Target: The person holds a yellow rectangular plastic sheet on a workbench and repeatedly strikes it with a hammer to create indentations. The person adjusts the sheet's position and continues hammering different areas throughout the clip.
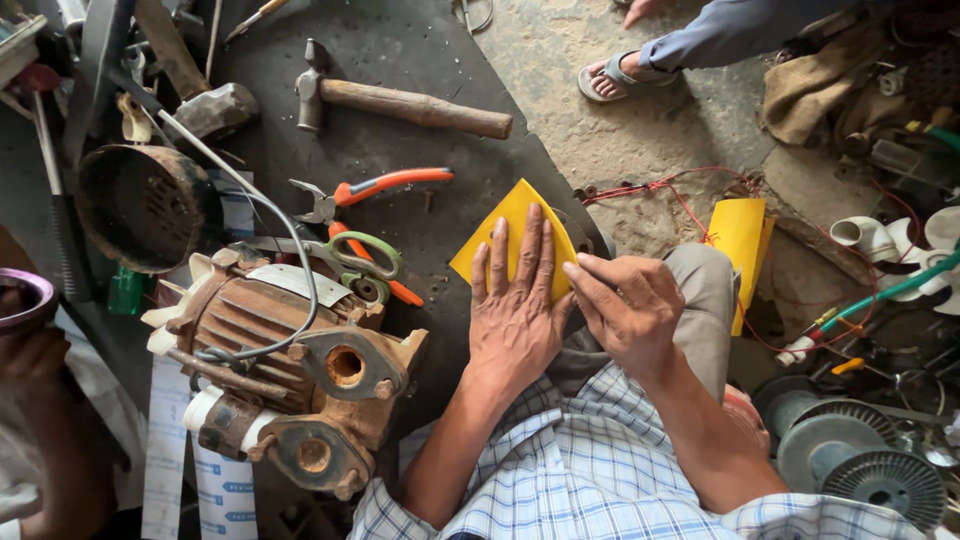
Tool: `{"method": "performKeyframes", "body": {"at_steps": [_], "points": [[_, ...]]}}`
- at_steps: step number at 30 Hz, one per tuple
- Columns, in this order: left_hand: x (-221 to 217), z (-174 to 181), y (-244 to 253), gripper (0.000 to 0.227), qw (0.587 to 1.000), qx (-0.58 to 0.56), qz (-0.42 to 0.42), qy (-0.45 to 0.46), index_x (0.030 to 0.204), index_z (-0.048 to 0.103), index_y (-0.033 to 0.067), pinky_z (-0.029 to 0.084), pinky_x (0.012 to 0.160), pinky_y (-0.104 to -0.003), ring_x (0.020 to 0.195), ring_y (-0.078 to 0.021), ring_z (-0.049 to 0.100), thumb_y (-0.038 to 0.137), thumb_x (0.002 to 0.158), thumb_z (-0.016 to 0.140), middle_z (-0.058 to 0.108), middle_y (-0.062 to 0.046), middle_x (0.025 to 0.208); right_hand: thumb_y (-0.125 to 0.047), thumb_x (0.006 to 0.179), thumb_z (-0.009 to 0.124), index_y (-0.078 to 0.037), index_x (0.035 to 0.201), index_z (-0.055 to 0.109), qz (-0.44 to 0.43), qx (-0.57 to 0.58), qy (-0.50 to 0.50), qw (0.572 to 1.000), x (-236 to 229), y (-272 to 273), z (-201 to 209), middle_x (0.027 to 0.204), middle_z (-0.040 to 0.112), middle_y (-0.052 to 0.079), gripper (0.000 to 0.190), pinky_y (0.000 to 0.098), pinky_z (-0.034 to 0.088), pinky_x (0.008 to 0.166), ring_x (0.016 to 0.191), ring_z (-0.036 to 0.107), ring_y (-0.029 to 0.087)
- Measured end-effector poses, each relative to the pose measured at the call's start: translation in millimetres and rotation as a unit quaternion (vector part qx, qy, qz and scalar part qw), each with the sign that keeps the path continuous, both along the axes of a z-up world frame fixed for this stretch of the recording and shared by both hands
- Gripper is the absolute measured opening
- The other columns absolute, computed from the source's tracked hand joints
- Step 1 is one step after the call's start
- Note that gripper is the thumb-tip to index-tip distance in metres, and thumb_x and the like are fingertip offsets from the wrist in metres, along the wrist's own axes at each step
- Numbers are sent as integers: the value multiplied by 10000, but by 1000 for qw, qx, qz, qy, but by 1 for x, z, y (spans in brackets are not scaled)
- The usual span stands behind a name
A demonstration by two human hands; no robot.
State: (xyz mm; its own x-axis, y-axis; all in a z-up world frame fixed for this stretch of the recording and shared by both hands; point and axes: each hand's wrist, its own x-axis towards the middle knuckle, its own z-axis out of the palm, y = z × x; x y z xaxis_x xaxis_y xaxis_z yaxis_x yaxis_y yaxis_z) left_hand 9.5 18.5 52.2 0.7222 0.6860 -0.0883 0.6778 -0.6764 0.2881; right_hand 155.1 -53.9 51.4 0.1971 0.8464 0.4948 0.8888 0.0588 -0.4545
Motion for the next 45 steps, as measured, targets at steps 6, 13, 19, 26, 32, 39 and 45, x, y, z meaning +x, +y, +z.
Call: {"method": "performKeyframes", "body": {"at_steps": [6, 13, 19, 26, 32, 39, 45], "points": [[1, 4, 1, 816, 1000, -23, 7, -4, 1616, 295, 16, 60, 1270, -506, 1582, -398, 111, 469, 985, 543, 138, -118, 1721, -56, 878, 846, -89, 1109, 787, -38, -14, 79, 996, 4, 1, -10, 1092, 717, 26, 240, 346, 546, 849, 956, 661, 225], [3, 6, 2, 795, 1000, -26, 11, -8, 1596, 329, 23, 72, 1266, -509, 1580, -398, 122, 480, 985, 552, 158, -115, 1718, -34, 947, 764, -60, 1148, 770, -76, -55, 256, 962, 4, 1, -20, 1108, 713, 90, 202, 309, 576, 853, 982, 720, 211], [2, 6, 1, 786, 999, -26, 15, -21, 1605, 333, 28, 69, 1268, -507, 1583, -391, 130, 465, 988, 550, 157, -108, 1720, -32, 924, 753, -65, 1125, 775, -58, -86, 220, 970, 9, 13, 1, 1108, 719, 85, 204, 361, 543, 898, 1016, 690, 256], [-2, -7, -3, 735, 1000, 5, 8, 5, 1564, 367, 11, 56, 1276, -532, 1584, -404, 167, 485, 1018, 497, 302, -165, 1663, -74, 883, 766, -92, 1102, 762, 74, -77, 126, 986, 3, 70, 38, 1111, 719, 61, 219, 396, 537, 940, 1045, 678, 276], [-5, -18, -6, 633, 999, -35, 4, -34, 1515, 473, 91, 58, 1259, -582, 1519, -404, 262, 429, 979, 482, 403, -193, 1579, -138, 894, 691, -124, 1060, 773, 235, -152, -7, 960, -36, 150, 26, 1054, 705, 43, 185, 381, 545, 856, 984, 654, 269], [-3, -20, -4, 695, 997, -27, 23, -62, 1533, 421, 40, 66, 1272, -552, 1584, -407, 146, 476, 998, 506, 316, -156, 1648, -103, 813, 626, -132, 1210, 728, 125, -13, -88, 988, -17, 192, -14, 1153, 673, 96, 410, 428, 538, 892, 1036, 651, 318], [-4, -14, -5, 823, 997, -12, 27, -65, 1616, 247, 37, 79, 1262, -527, 1578, -390, 127, 471, 970, 516, 176, -122, 1710, -67, 1005, 543, -157, 1468, 583, 174, -147, -87, 970, -8, 225, -32, 1131, 631, 175, 473, 461, 561, 894, 1029, 666, 368]]}}
